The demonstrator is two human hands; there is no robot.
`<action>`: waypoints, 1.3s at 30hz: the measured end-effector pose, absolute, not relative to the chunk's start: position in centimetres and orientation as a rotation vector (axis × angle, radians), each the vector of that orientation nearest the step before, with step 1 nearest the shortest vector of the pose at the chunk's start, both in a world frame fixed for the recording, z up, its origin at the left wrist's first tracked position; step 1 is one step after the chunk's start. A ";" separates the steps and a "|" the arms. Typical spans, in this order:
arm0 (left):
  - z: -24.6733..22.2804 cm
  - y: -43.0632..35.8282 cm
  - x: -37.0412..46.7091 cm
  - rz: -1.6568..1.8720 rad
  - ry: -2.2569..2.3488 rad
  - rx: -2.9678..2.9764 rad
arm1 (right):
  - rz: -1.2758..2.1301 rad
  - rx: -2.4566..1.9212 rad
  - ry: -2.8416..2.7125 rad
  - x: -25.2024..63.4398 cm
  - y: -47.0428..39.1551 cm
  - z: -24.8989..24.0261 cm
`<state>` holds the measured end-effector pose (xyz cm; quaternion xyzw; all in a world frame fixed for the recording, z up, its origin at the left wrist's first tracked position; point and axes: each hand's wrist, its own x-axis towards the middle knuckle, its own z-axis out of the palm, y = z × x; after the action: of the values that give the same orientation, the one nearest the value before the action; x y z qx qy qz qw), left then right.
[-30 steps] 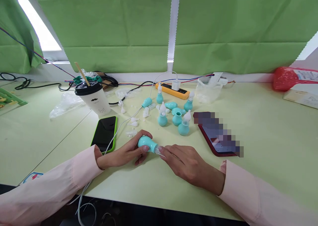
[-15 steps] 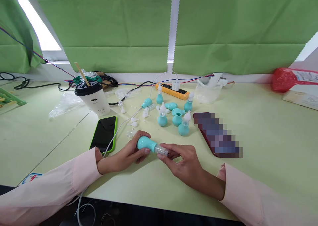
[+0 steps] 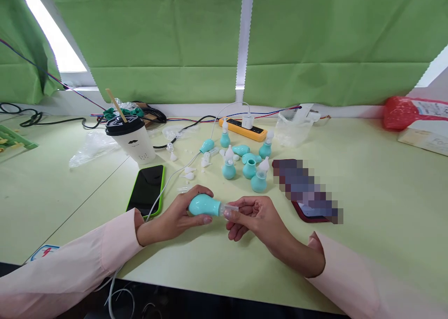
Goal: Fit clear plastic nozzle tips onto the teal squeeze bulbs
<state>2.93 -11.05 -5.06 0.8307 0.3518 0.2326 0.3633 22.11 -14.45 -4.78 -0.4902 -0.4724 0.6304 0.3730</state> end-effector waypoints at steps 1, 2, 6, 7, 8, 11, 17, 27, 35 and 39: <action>-5.1 -11.0 2.9 0.649 0.896 2.168 | 1.616 -1.246 -1.222 22.1 -14.4 -4.8; -5.1 -11.0 3.0 0.711 0.867 2.202 | 1.610 -1.230 -1.244 22.1 -14.4 -4.8; -5.1 -11.3 3.0 0.868 0.701 2.292 | 1.558 -1.166 -1.338 21.8 -14.8 -4.9; -5.2 -11.4 2.9 0.862 0.692 2.306 | 1.556 -1.162 -1.347 21.8 -14.9 -5.0; -5.2 -11.4 2.9 0.851 0.695 2.318 | 1.560 -1.162 -1.349 21.7 -14.9 -5.0; -5.4 -11.6 2.8 0.831 0.690 2.348 | 1.579 -1.161 -1.355 21.6 -15.0 -5.2; -5.8 -11.7 3.0 0.920 0.593 2.289 | 1.621 -1.103 -1.346 21.4 -15.4 -5.3; -5.6 -12.2 3.3 0.859 0.784 2.087 | 1.469 -1.105 -1.265 21.2 -15.2 -5.9; -5.8 -12.4 3.0 0.692 0.675 2.017 | 1.310 -0.941 -1.362 21.1 -15.1 -6.3; -5.3 -12.6 3.0 0.532 0.613 2.102 | 1.157 -0.960 -1.477 21.2 -14.9 -6.4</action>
<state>2.99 -12.61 -5.29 0.8424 0.2456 0.2133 0.4296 21.24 -14.93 -6.36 -0.3961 -0.6093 0.4770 0.4942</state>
